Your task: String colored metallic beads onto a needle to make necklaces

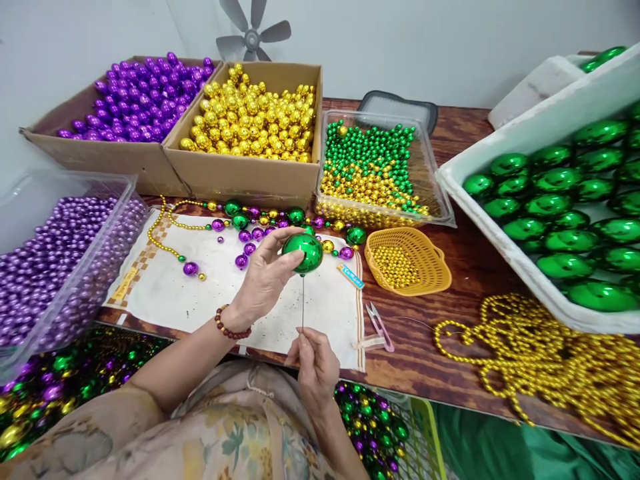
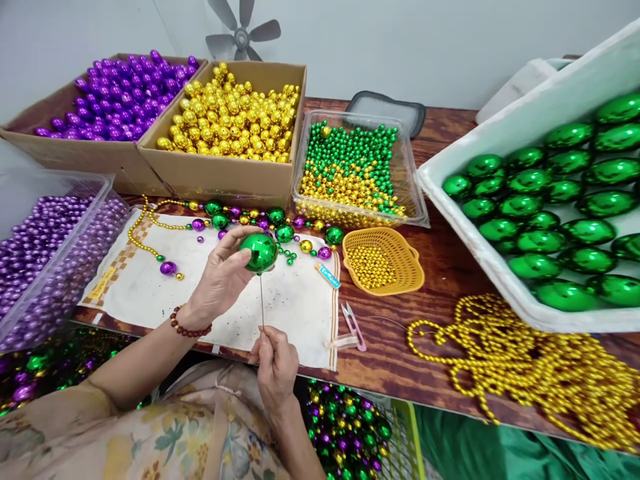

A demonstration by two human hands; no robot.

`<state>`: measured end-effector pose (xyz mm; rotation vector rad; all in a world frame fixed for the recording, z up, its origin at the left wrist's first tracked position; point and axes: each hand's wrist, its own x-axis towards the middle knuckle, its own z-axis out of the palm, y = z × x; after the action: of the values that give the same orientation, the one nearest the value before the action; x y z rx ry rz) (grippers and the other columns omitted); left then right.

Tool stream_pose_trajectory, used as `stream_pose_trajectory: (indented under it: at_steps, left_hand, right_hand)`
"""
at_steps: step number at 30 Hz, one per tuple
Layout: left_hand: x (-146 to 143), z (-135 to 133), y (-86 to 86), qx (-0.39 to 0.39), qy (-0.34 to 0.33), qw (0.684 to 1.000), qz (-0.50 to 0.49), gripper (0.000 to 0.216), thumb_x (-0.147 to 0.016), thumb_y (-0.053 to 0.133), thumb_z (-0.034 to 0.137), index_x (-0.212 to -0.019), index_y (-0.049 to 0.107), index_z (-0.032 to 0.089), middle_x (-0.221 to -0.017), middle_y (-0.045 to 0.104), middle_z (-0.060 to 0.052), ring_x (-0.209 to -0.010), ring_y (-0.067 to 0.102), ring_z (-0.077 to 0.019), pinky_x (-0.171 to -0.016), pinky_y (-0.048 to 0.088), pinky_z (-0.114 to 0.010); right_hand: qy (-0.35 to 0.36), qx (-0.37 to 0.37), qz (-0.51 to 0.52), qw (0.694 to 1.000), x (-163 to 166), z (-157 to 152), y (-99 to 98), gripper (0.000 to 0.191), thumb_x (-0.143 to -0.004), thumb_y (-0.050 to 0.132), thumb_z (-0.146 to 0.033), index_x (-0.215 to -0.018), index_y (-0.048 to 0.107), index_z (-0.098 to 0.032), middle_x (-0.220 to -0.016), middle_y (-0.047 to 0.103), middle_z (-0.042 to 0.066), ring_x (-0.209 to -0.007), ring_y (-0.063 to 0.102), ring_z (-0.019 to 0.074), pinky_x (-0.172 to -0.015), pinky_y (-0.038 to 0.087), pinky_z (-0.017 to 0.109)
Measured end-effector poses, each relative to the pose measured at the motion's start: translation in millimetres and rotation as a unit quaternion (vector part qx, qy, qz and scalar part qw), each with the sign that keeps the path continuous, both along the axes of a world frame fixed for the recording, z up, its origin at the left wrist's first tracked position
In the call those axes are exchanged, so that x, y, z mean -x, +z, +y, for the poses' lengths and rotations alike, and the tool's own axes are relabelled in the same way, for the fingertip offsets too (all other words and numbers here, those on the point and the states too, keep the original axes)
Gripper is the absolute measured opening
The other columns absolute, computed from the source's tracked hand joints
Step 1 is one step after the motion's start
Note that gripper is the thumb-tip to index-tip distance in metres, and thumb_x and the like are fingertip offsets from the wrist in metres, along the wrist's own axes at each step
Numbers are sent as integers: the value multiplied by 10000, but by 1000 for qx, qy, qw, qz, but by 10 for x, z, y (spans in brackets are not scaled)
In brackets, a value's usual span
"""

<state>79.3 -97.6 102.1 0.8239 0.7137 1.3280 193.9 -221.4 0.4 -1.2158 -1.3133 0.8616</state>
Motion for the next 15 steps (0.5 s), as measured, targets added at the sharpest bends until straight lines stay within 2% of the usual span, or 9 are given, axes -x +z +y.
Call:
stream_pose_trajectory:
  at_steps: [4,11,15]
  left_hand:
    - [-25,-7,-6,-11,-2,1000,7,398,-763,828,368,-1104,657,255,-1158,636,-41,-979,631,-159,-825,568,-288]
    - [-52,-107,-103,-95,-7,993,71,373,-812,792,337,-1158,664,289,-1121,662,-26,-978,628,-161,-841,543,-268]
    - [-37,-144,-100,-126,11,988,93,372,-832,776,323,-1183,654,300,-1145,649,-26,-995,631,-164,-855,542,-268]
  right_hand:
    - [-6,-17,-11,1000,4,0,-25,158,-1022,468,-221,-1050,618,-180,-555,611,-62,-408,579,94,-461,469,210]
    - [-24,-22,-10,999,38,116,-13,167,-1037,449,-225,-1067,608,-182,-597,618,-61,-443,610,95,-513,492,223]
    - [-22,-27,-20,999,16,185,9,164,-1035,453,-225,-1063,609,-183,-596,602,-65,-434,586,89,-526,490,229]
